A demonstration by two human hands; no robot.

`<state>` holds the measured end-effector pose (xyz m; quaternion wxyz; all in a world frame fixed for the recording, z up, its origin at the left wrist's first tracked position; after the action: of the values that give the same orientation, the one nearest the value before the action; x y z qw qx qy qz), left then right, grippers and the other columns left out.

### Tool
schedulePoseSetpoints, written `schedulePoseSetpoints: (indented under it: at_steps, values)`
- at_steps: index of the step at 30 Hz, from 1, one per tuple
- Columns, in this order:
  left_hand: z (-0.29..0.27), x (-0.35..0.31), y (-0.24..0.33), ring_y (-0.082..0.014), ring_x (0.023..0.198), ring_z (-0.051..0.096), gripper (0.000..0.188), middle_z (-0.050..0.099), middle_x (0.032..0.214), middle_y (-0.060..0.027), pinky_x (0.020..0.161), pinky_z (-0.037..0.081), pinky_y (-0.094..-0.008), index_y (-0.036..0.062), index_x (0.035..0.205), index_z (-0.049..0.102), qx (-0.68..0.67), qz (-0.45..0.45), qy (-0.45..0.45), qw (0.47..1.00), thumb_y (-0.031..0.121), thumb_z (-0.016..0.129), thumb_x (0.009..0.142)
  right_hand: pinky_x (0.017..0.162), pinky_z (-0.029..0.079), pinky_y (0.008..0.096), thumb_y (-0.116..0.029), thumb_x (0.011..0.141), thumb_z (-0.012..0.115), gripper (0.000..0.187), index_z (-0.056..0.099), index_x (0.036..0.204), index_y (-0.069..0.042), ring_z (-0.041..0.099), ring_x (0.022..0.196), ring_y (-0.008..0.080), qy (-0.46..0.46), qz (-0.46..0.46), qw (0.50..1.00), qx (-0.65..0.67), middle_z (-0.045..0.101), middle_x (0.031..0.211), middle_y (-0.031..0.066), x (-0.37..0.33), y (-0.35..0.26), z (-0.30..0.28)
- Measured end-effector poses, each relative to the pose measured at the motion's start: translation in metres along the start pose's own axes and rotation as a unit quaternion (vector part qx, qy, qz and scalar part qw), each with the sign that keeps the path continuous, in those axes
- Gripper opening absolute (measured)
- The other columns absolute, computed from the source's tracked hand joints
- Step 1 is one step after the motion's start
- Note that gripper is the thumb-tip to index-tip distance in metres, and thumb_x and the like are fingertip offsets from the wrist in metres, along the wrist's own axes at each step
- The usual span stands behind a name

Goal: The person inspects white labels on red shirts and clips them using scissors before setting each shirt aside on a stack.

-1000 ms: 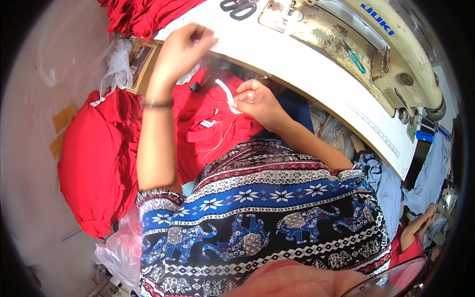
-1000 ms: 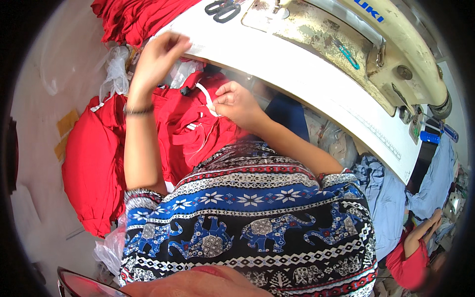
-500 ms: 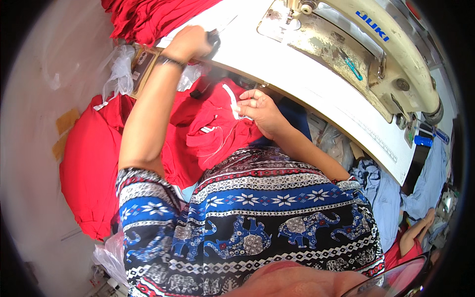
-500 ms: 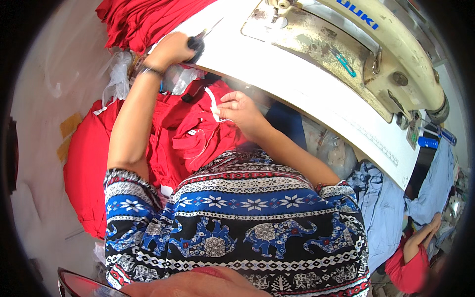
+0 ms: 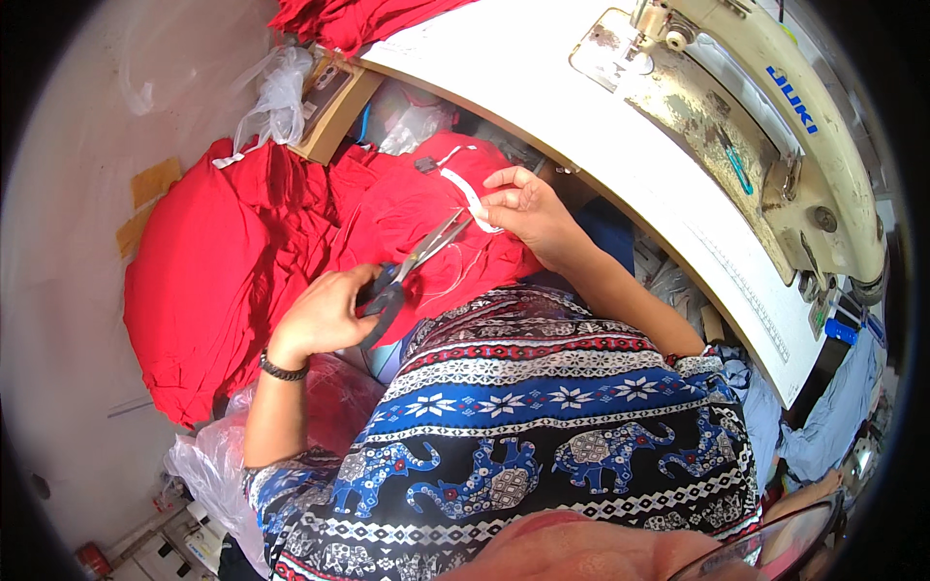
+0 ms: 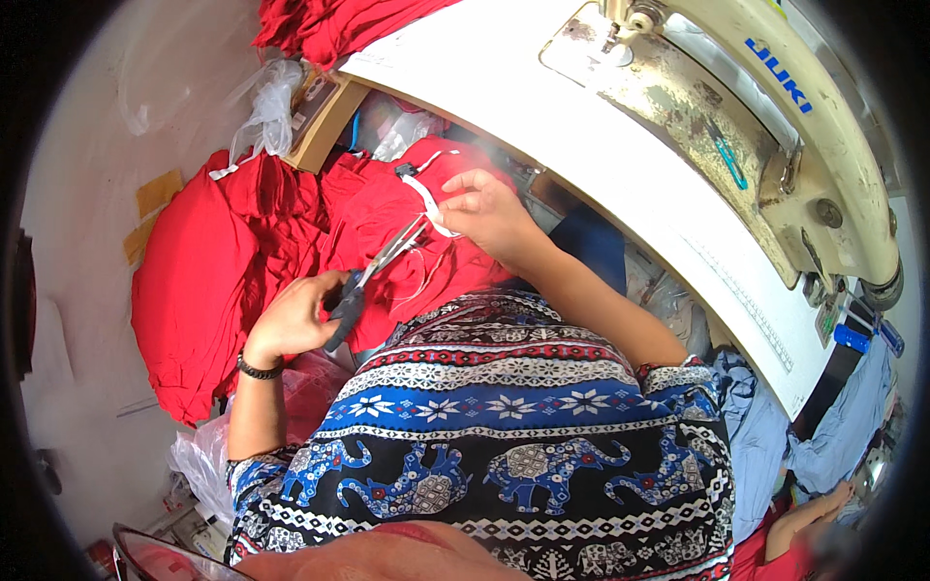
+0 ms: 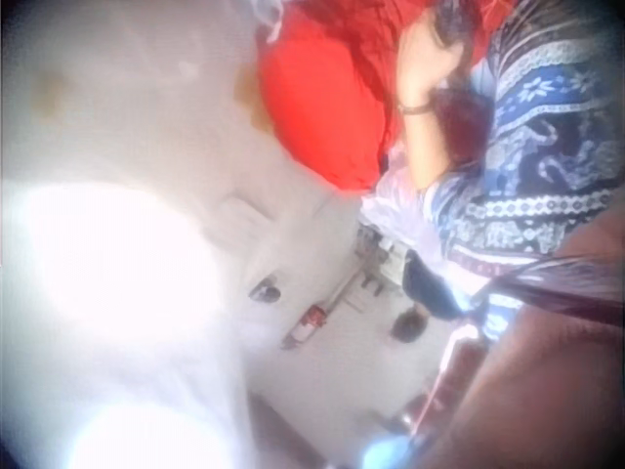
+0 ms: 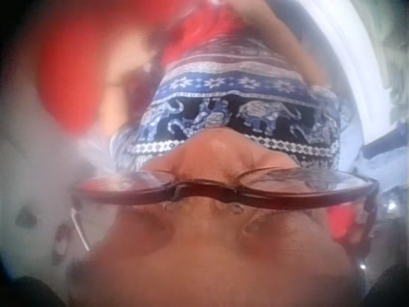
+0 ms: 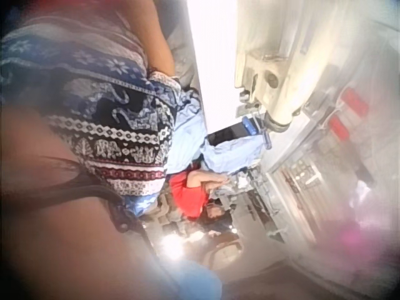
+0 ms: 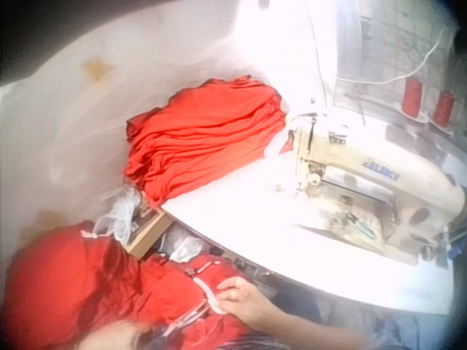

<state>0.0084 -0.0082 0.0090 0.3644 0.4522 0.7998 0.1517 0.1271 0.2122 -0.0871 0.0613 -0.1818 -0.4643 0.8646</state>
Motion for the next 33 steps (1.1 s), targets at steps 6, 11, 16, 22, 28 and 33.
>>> schedulePoseSetpoints:
  at_steps: [6,11,16,22,28,33]
  values:
    - [0.017,0.015,0.001,-0.0338,0.067,0.062,0.031,0.059,0.070,-0.0194,0.061,0.045,-0.0397,0.0001,0.098,0.060,-0.026,0.020,0.014,0.999,0.017,0.068,0.073,0.078,0.049,0.0235,0.005,0.085,0.060,0.036,0.041,0.115,-0.001,0.063,0.084,0.0134,-0.010,0.016,0.997,-0.076,0.065,0.090,0.0107,-0.003,0.006,-0.001]
    - [0.022,0.021,-0.003,-0.0379,0.070,0.061,0.032,0.059,0.071,-0.0210,0.061,0.046,-0.0414,0.0001,0.101,0.059,-0.008,0.053,0.013,0.998,0.013,0.068,0.073,0.078,0.048,0.0239,0.007,0.083,0.060,0.039,0.041,0.116,-0.003,0.062,0.085,0.0128,-0.028,0.013,0.996,-0.083,0.066,0.091,0.0106,-0.005,0.010,-0.001]
    - [0.027,0.014,-0.010,-0.0394,0.071,0.060,0.033,0.059,0.072,-0.0215,0.062,0.046,-0.0421,0.0015,0.105,0.059,-0.002,0.071,0.026,0.997,0.010,0.066,0.073,0.076,0.048,0.0247,0.007,0.082,0.062,0.041,0.041,0.116,-0.004,0.061,0.085,0.0130,-0.053,-0.004,0.995,-0.087,0.065,0.089,0.0102,-0.007,0.010,0.004]
    - [0.029,0.008,-0.023,-0.0317,0.065,0.061,0.032,0.057,0.071,-0.0199,0.060,0.046,-0.0366,0.0027,0.106,0.060,-0.045,0.041,0.016,0.998,0.007,0.064,0.075,0.076,0.049,0.0277,0.005,0.082,0.062,0.041,0.039,0.116,-0.003,0.061,0.088,0.0147,-0.054,-0.046,0.994,-0.087,0.061,0.093,0.0103,-0.002,0.020,0.000]
    - [-0.024,0.066,-0.011,-0.0109,0.065,0.052,0.012,0.057,0.072,-0.0034,0.061,0.045,-0.0273,-0.0007,0.087,0.057,-0.276,0.061,0.212,0.935,0.003,0.063,0.077,0.084,0.050,0.0321,-0.009,0.080,0.073,0.050,0.045,0.120,-0.001,0.058,0.101,0.0190,-0.004,-0.096,0.986,-0.134,0.059,0.105,0.0117,-0.009,0.026,-0.020]
    - [-0.077,0.186,0.043,-0.0328,0.079,0.065,0.037,0.065,0.082,-0.0220,0.071,0.050,-0.0400,-0.0038,0.088,0.061,0.114,0.100,0.295,0.943,0.031,0.067,0.076,0.087,0.046,0.0311,-0.017,0.075,0.077,0.053,0.053,0.118,0.002,0.056,0.105,0.0170,-0.096,-0.132,0.877,-0.451,0.059,0.109,0.0140,-0.027,0.051,-0.034]
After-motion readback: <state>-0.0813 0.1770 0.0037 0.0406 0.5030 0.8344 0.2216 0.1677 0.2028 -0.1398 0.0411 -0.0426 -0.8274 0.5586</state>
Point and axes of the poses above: each hand's wrist, its own x-axis towards the middle knuckle, its own z-axis out of the palm, y = z × x, the point moved 3 cm from there along x, towards the middle knuckle
